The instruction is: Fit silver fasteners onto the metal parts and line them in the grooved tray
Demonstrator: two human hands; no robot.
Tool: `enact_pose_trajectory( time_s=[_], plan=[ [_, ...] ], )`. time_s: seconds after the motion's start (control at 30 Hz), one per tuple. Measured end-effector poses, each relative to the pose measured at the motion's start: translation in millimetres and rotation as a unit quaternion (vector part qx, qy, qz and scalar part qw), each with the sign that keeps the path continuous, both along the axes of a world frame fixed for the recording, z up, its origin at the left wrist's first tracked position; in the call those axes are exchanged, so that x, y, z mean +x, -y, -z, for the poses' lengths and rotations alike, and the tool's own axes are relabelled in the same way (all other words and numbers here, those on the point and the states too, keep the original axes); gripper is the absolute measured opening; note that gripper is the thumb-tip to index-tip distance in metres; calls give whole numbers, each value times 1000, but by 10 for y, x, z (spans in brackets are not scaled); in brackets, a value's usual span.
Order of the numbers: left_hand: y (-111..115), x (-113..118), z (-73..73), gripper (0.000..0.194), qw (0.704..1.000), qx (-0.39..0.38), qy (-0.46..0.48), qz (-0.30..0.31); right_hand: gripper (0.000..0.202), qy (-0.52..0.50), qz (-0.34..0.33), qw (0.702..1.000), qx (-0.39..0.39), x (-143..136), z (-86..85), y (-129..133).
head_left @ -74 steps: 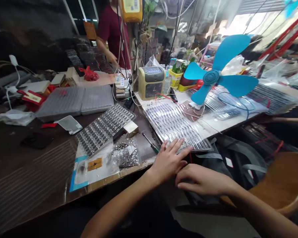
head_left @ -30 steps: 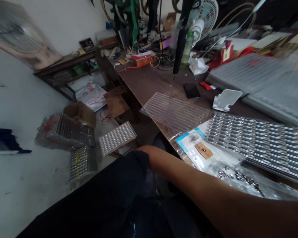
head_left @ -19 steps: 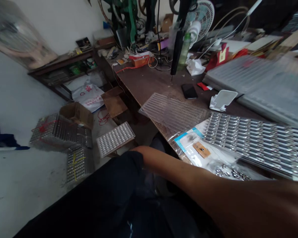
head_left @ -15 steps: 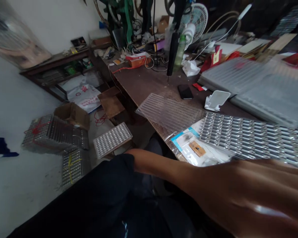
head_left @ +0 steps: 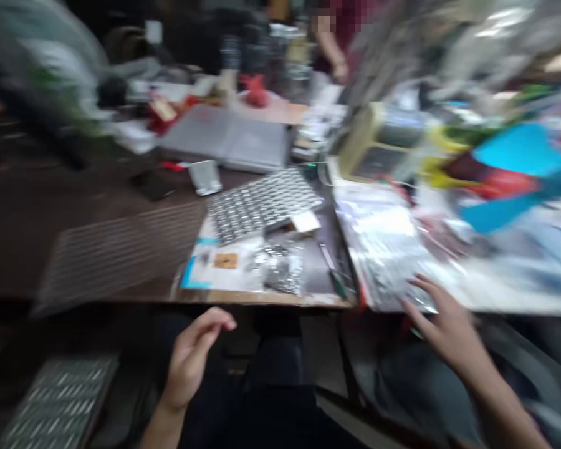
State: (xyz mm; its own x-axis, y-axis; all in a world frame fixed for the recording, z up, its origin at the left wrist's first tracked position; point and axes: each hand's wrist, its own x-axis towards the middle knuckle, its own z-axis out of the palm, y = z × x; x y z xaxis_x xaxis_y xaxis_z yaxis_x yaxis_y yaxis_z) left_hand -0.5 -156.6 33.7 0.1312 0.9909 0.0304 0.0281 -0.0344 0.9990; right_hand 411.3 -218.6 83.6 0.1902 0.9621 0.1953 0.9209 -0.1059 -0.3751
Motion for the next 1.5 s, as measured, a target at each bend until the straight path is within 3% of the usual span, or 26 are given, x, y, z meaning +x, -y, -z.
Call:
enact_pose_trajectory(
  time_s=[0.07, 0.17, 0.27, 0.4, 0.47, 0.57, 0.67, 0.77, 0.9, 1.13, 1.3, 1.4, 1.5],
  plan=[
    [-105, -122, 163, 30, 999, -24, -11, -29, 36, 0, 74, 997, 26, 9, -117, 358],
    [-215, -71, 224, 32, 999, -33, -19, 11, 34, -5, 100, 993, 65, -125, -237, 504],
    [-279, 9, 156, 31, 999, 0, -9, 46, 27, -37, 41, 998, 39, -328, -355, 480],
    [-357, -67, 27, 24, 995, 52, -5, 88, 26, -97, -58, 988, -102, -658, -383, 434],
    [-394, -114, -26, 22, 990, 84, -29, 111, 28, -131, -58, 981, -131, -830, -270, 379],
    [-493, -59, -35, 21, 974, 157, -103, 130, 35, -193, -21, 976, -101, -1079, 65, 182],
    [-641, 185, 58, 21, 949, 206, -204, 126, 44, -226, 61, 972, 5, -1296, 472, -141],
    [-785, 505, 145, 37, 920, 203, -304, 141, 45, -224, 98, 967, 68, -1439, 749, -456],
    [-908, 760, 161, 19, 898, 210, -333, 198, 36, -219, 117, 964, 97, -1471, 866, -641],
    [-853, 796, 236, 16, 882, 235, -305, 271, 30, -233, 169, 947, 139, -1377, 989, -690],
    [-931, 571, 245, 20, 895, 233, -288, 248, 29, -246, 167, 947, 124, -1309, 873, -633],
    [-1215, 299, 185, 22, 901, 240, -322, 165, 23, -224, 163, 947, 161, -1191, 704, -716],
    [-1585, 122, 93, 27, 881, 236, -400, 93, 23, -214, 136, 944, 210, -980, 513, -1104]
  ],
)
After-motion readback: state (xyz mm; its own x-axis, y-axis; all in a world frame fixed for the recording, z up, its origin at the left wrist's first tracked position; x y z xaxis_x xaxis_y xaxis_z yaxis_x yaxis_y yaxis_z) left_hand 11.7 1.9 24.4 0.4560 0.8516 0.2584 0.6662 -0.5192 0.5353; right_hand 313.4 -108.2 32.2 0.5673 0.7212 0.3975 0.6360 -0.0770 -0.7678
